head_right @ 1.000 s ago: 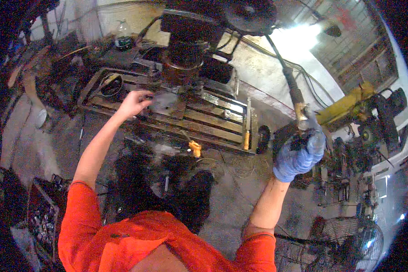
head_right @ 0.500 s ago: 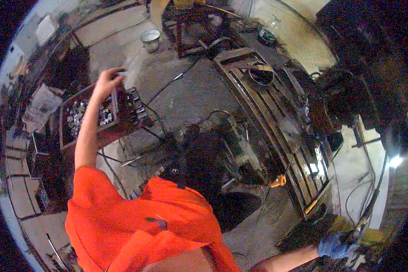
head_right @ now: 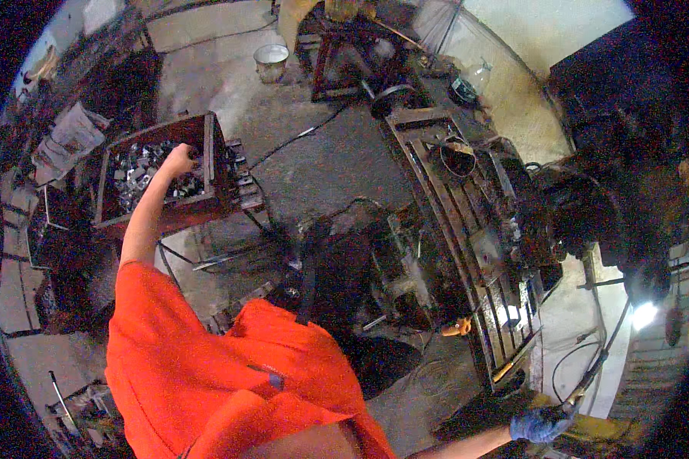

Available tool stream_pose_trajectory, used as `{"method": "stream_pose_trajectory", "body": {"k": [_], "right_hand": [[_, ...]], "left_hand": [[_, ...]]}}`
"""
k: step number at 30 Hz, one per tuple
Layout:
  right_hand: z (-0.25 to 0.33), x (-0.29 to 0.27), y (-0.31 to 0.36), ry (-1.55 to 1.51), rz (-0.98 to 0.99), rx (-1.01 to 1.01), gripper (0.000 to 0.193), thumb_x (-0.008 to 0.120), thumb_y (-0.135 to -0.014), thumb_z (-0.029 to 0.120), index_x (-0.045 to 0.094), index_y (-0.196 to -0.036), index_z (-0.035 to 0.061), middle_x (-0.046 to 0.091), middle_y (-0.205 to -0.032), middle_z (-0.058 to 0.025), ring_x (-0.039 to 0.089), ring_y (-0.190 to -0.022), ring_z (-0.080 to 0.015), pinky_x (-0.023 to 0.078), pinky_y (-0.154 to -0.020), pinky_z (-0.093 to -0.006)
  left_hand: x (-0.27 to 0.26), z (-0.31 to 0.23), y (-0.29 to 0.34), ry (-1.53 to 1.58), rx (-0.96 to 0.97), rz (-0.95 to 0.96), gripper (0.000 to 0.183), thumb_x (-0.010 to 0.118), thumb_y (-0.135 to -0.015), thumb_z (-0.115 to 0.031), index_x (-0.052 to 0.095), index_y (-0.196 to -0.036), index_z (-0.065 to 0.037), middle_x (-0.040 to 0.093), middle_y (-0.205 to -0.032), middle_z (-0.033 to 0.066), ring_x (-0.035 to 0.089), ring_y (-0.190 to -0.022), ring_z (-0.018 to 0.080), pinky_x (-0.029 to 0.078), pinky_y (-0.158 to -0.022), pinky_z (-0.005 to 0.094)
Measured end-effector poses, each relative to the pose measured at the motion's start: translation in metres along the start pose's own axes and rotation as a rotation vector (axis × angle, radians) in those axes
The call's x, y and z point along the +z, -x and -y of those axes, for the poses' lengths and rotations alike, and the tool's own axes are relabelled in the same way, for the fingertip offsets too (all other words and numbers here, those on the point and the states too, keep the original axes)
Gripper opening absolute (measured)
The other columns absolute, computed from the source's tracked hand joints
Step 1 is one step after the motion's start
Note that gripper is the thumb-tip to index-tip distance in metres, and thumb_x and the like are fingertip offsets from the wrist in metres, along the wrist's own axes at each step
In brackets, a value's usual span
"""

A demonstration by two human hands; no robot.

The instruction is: The person operates a milling machine by picking up metal workpieces from a bin, placing them on the machine bed, and using a lever and handwheel to perform the milling. The person also uses an air nozzle to clean the workpiece between operations.

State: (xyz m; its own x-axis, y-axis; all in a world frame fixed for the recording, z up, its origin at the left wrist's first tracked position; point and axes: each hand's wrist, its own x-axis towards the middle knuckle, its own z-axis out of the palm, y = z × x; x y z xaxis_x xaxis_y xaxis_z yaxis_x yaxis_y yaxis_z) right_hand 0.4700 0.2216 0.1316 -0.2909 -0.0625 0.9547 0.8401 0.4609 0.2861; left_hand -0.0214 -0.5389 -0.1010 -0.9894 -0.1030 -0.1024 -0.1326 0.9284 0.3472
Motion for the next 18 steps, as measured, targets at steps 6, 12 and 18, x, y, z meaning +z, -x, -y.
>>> {"method": "stream_pose_trajectory", "body": {"k": [6, 12, 18], "right_hand": [[0.018, -0.02, -0.032, -0.154, -0.066, -0.008, 0.018, 0.058, -0.079, 0.006, 0.06, -0.093, -0.0042, 0.064, -0.089, -0.0143, 0.061, -0.079, -0.0278, 0.048, -0.072, -0.0344], [0.005, -0.024, -0.038, -0.247, 0.059, 0.085, 0.021, 0.053, -0.079, 0.004, 0.059, -0.097, -0.0027, 0.062, -0.093, -0.013, 0.057, -0.076, -0.0233, 0.047, -0.067, -0.0351], [0.031, -0.045, -0.06, -0.772, 0.087, 0.498, 0.021, 0.051, -0.081, 0.011, 0.059, -0.097, 0.0006, 0.059, -0.079, -0.0067, 0.05, -0.068, -0.0179, 0.043, -0.06, -0.0305]], "left_hand": [[0.069, 0.045, -0.043, 0.0, 0.049, 0.172, 0.042, 0.066, -0.069, -0.03, 0.058, -0.099, -0.001, 0.06, -0.096, 0.0207, 0.06, -0.085, 0.0327, 0.048, -0.073, 0.0386], [0.11, 0.057, -0.058, 0.618, 0.027, 0.454, 0.027, 0.063, -0.071, -0.019, 0.058, -0.091, -0.002, 0.06, -0.072, 0.0136, 0.06, -0.054, 0.0269, 0.046, -0.039, 0.0383], [0.077, 0.009, -0.046, 0.868, 0.078, 0.54, 0.039, 0.064, -0.071, -0.025, 0.055, -0.104, -0.005, 0.06, -0.08, 0.0101, 0.056, -0.061, 0.0229, 0.044, -0.048, 0.0411]]}}
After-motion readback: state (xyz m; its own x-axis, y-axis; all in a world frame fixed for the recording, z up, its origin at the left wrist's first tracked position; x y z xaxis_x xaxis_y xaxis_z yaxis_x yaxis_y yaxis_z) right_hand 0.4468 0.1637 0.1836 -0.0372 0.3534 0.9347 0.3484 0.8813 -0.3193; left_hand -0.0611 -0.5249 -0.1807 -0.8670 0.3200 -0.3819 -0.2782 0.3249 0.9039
